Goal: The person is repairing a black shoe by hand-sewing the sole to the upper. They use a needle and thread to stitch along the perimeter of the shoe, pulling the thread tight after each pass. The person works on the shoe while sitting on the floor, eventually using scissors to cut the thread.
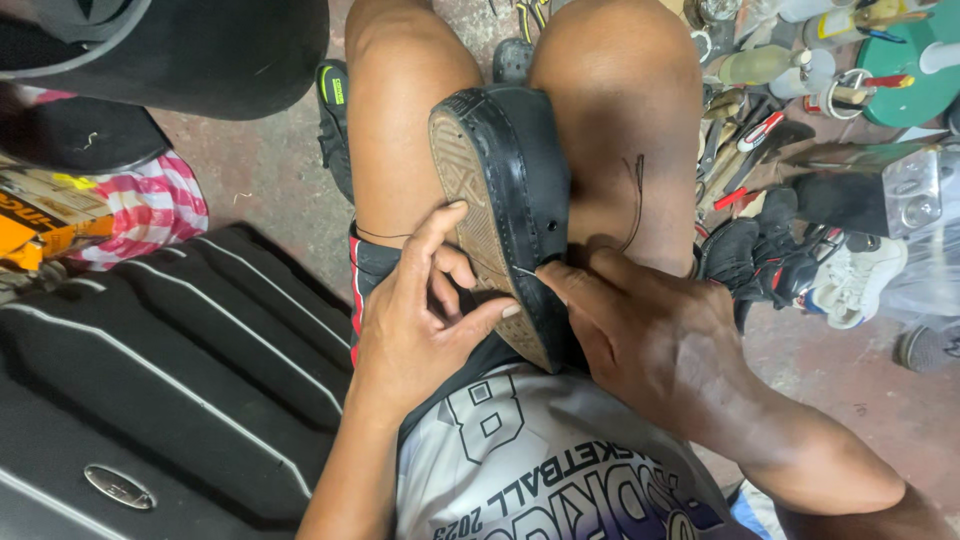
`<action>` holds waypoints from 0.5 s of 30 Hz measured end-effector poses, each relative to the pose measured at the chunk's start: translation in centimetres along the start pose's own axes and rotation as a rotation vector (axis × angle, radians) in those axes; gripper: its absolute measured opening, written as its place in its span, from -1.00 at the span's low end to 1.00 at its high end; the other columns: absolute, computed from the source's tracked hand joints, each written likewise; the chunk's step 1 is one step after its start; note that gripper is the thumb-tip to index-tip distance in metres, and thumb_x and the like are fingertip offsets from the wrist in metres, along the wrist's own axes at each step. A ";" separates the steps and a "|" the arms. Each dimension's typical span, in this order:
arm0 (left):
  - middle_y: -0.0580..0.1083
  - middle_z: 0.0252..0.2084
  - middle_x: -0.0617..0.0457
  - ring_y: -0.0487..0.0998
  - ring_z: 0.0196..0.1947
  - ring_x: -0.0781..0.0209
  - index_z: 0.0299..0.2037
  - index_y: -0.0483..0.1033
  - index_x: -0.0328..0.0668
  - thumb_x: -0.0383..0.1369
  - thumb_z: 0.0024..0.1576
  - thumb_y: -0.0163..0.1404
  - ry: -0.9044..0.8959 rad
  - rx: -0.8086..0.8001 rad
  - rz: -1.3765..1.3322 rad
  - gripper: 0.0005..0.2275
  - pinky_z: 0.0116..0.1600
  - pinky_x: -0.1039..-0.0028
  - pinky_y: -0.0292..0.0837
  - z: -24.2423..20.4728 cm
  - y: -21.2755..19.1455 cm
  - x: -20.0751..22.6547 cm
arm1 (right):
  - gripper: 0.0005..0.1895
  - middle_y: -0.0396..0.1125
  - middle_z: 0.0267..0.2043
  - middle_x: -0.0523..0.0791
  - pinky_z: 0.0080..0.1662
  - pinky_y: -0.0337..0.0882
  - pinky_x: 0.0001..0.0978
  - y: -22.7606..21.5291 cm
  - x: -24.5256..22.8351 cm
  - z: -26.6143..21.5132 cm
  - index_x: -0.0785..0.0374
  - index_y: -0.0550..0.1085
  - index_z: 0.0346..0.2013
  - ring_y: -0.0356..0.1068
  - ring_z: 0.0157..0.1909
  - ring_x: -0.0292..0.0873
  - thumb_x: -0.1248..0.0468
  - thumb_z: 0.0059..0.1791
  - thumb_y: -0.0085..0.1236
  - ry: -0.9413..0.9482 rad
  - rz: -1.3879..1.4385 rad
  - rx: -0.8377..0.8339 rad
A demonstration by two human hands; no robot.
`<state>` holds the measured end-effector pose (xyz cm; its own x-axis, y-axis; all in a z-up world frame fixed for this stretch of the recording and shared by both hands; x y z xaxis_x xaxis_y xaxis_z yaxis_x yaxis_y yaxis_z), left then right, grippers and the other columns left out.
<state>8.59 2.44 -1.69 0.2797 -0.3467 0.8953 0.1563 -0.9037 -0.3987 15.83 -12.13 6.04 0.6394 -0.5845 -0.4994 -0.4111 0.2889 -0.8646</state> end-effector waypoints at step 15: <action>0.43 -0.25 0.10 0.45 -0.57 0.35 0.26 0.36 -0.02 -0.22 -0.27 0.49 -0.051 0.096 0.124 -0.19 -0.44 0.51 0.45 0.4 -1.1 1.0 | -0.92 0.36 -0.45 -0.16 -0.38 0.39 -0.19 -0.4 0.6 3.0 0.15 0.53 -0.35 0.43 -0.42 -0.07 0.28 -0.08 0.29 -0.275 0.022 -0.015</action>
<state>9.09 3.23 -0.41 0.3496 -0.4387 0.8279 0.2066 -0.8257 -0.5248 18.28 -10.34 5.95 0.7817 -0.3498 -0.5164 -0.4353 0.2868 -0.8533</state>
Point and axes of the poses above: each hand's wrist, its own z-axis towards the middle knuckle, its own y-axis out of the palm, x = y × z, the point moved 9 cm from there along z, towards the middle knuckle
